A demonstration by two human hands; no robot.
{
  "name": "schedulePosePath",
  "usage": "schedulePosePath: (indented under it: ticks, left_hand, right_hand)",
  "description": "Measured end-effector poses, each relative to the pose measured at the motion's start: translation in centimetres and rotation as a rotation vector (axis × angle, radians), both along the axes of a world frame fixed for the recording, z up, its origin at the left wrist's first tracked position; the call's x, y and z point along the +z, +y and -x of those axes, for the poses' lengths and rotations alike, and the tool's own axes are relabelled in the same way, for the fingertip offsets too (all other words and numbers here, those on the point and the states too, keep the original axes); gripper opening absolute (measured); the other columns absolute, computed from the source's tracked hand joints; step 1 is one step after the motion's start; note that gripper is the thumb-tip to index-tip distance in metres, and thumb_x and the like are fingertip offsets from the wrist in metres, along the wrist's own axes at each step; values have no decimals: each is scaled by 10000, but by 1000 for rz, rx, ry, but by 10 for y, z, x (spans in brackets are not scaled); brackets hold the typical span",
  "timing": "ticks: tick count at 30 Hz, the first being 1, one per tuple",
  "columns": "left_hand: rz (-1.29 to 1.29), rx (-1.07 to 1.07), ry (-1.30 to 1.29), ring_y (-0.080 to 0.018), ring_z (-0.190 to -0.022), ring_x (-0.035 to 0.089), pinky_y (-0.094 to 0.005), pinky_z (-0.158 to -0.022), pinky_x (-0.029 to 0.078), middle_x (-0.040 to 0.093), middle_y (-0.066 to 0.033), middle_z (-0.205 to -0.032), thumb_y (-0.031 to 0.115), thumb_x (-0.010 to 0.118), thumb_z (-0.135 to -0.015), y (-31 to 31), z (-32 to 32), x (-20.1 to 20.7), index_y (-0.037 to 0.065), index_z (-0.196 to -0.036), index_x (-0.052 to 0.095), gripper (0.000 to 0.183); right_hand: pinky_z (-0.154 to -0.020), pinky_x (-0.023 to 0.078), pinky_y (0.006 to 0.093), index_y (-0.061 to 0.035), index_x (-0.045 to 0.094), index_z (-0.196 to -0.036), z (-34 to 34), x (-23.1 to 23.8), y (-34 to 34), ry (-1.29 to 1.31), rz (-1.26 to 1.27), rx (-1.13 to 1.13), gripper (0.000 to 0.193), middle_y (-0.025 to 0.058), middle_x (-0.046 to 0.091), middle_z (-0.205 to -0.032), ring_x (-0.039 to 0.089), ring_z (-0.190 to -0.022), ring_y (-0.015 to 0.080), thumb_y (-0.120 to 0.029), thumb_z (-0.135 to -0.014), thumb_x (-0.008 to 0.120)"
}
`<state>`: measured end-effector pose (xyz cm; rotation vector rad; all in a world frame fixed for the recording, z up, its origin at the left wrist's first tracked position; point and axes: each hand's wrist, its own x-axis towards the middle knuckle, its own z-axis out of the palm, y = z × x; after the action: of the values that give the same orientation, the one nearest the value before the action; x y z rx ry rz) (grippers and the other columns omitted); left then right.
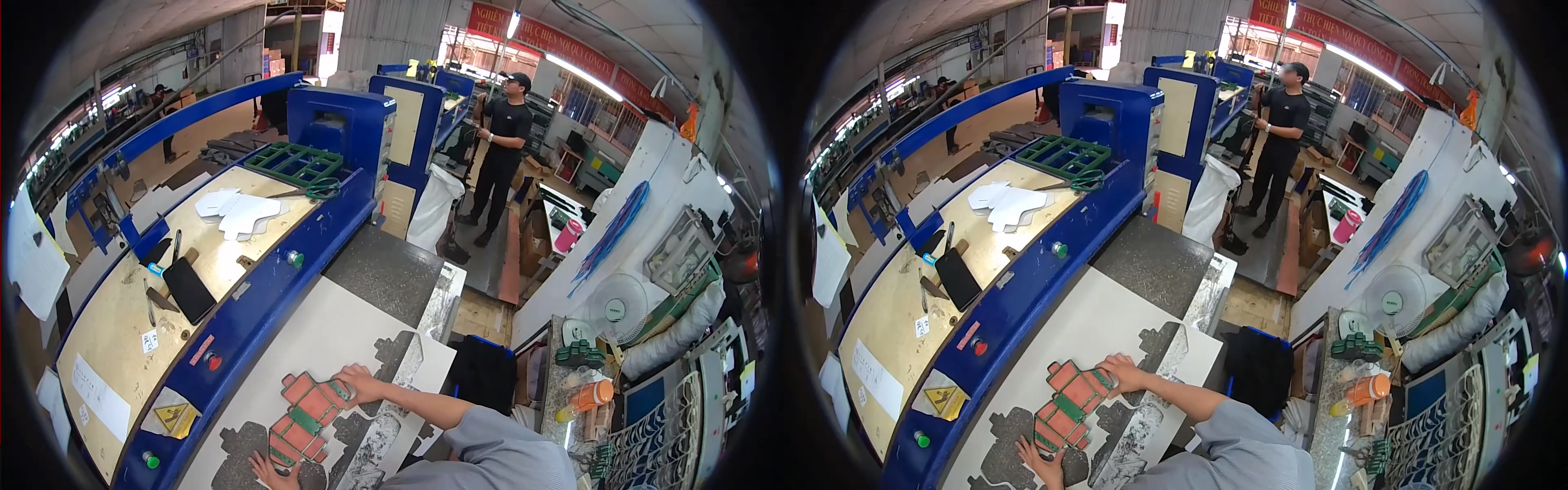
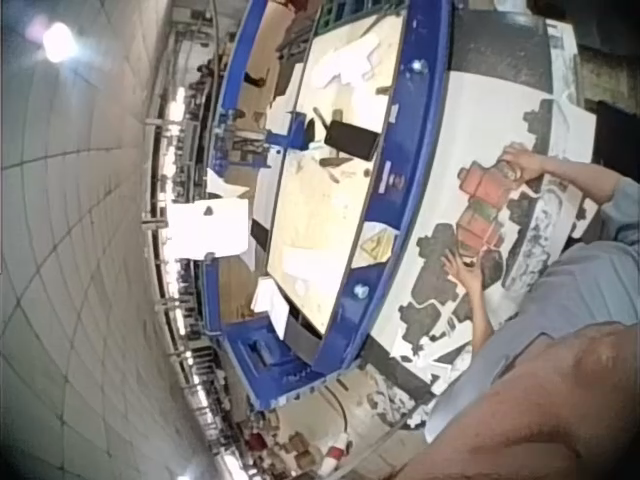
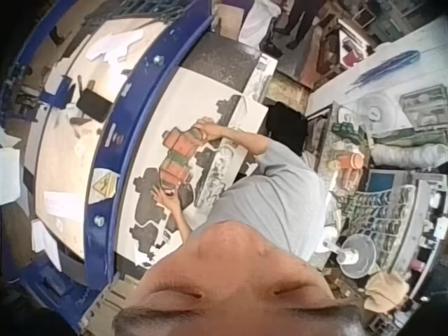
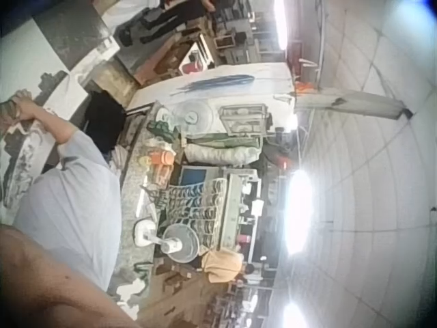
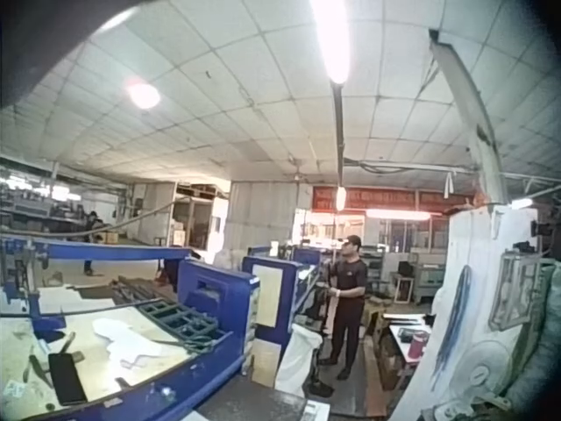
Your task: The person is using a die cutting machine to cut components for shoes from a large sheet of material according to a technical specification sheet.
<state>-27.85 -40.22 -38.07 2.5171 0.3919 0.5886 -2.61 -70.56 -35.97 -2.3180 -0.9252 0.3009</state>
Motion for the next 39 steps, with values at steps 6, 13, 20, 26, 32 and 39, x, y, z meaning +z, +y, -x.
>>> schedulePosePath:
  ticks: [6, 13, 20, 26, 32, 39]
  left_hand:
    - [40, 23, 68, -480, -1338, 321, -630, -1078, 212, 450, -272, -1386, 469, 815, -681, -9, 34, 14, -18, -1277, 545, 815]
    - [159, 187, 103, -423, -1398, 241, -584, -1129, 146, 367, -178, -1478, 357, 853, -614, -24, 99, -5, 27, -1287, 508, 824]
    - [160, 93, 85, -367, -1410, 259, -544, -1143, 167, 377, -145, -1481, 349, 840, -632, -29, 81, 19, 46, -1215, 577, 708]
    - [244, 76, 80, -329, -1422, 246, -514, -1161, 162, 380, -143, -1477, 263, 873, -567, -32, 70, 21, 44, -1261, 572, 788]
    - [237, 78, 103, -322, -1427, 235, -503, -1167, 154, 370, -141, -1483, 247, 867, -582, -33, 65, 26, 48, -1266, 570, 771]
    - [164, 111, 136, -361, -1436, 178, -507, -1165, 170, 244, -191, -1529, 223, 858, -604, -24, 55, 44, 26, -1329, 489, 837]
  right_hand:
    - [-909, 332, 442, -201, 510, -1283, 31, -15, 3, -9, -22, 15, 866, 57, 509, -1099, 443, -1067, 312, -399, -526, 880]
    - [-890, 340, 440, -125, 511, -1276, 57, -37, 14, 39, -7, 176, 824, 88, 522, -1027, 474, -1026, 317, -438, -588, 839]
    - [-845, 358, 439, -113, 544, -1207, 61, -5, -11, -3, 65, 86, 799, 92, 537, -992, 482, -966, 319, -317, -519, 895]
    - [-928, 336, 435, -123, 496, -1285, 67, 13, -16, -44, 43, 61, 883, 74, 506, -1098, 442, -1070, 303, -288, -521, 907]
    - [-950, 324, 439, -129, 493, -1292, 65, 18, -14, 1, 36, 43, 873, 80, 497, -1128, 432, -1089, 308, -263, -534, 904]
    - [-963, 317, 443, -122, 488, -1301, 46, 29, 4, -58, 1, 102, 877, 101, 493, -1139, 426, -1103, 320, -239, -531, 892]
